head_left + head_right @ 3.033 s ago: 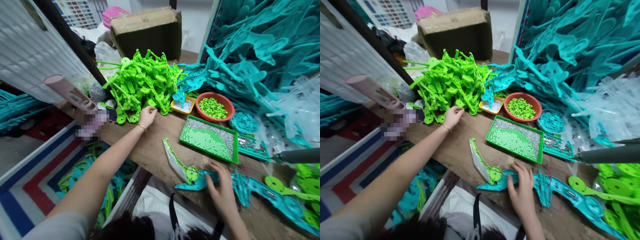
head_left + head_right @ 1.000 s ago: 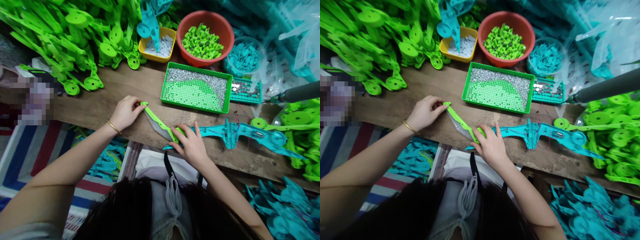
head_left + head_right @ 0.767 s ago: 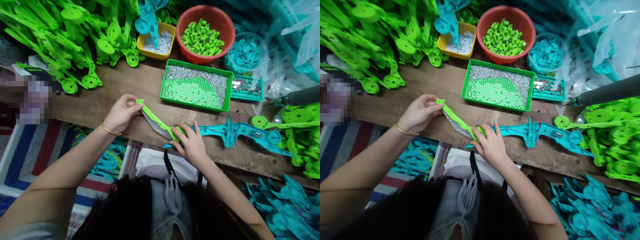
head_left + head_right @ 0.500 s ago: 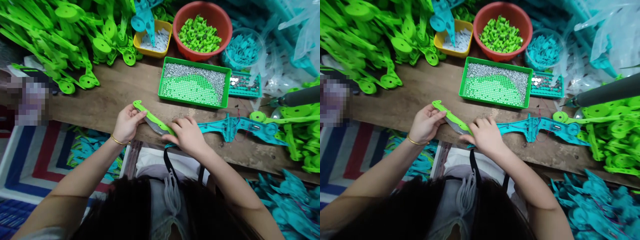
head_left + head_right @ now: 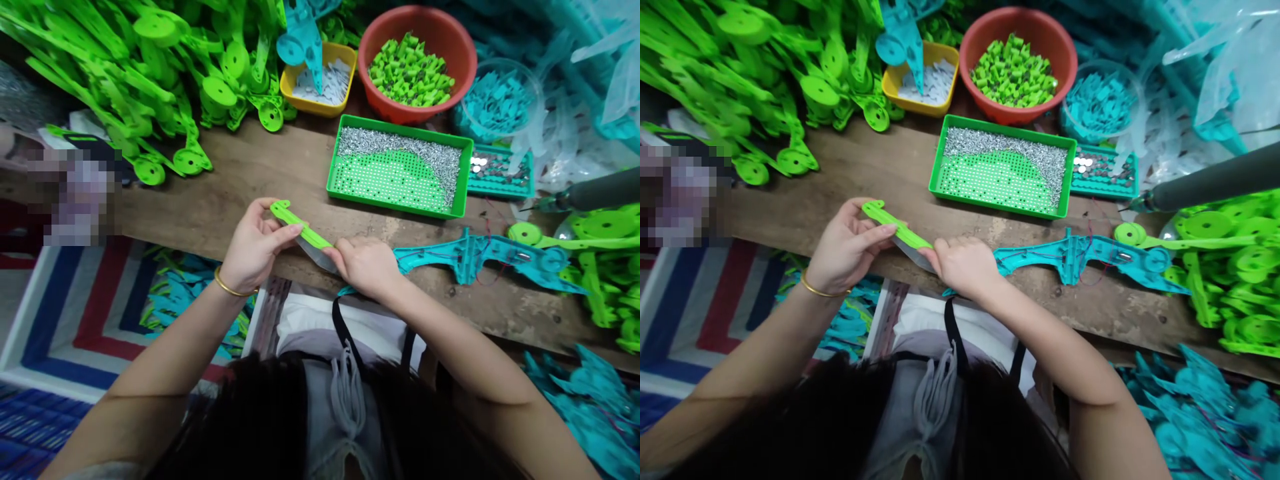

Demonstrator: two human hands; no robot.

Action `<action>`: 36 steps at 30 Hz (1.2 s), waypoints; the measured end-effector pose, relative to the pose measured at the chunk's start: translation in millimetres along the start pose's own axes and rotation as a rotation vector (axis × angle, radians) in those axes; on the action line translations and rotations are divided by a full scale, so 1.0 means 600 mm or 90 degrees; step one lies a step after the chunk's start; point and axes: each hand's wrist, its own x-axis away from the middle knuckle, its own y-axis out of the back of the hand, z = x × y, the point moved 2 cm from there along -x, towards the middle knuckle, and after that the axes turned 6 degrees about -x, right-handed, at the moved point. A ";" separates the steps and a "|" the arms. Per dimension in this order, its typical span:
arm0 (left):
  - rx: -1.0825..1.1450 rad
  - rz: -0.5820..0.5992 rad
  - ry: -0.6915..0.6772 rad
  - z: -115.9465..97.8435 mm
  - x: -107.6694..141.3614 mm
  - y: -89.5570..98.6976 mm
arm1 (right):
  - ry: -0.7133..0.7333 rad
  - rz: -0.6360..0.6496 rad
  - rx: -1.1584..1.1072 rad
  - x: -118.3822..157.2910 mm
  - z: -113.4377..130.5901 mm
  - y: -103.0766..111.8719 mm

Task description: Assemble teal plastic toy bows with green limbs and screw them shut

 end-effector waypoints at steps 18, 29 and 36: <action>0.074 -0.103 -0.184 -0.008 0.015 0.012 | 0.028 0.148 -0.226 -0.014 0.000 0.062; -0.210 0.071 -0.187 0.013 0.046 -0.037 | 0.091 0.113 -0.214 0.017 -0.004 0.055; -0.215 0.018 -0.222 0.012 0.042 -0.042 | 0.117 0.072 -0.258 0.012 -0.015 0.047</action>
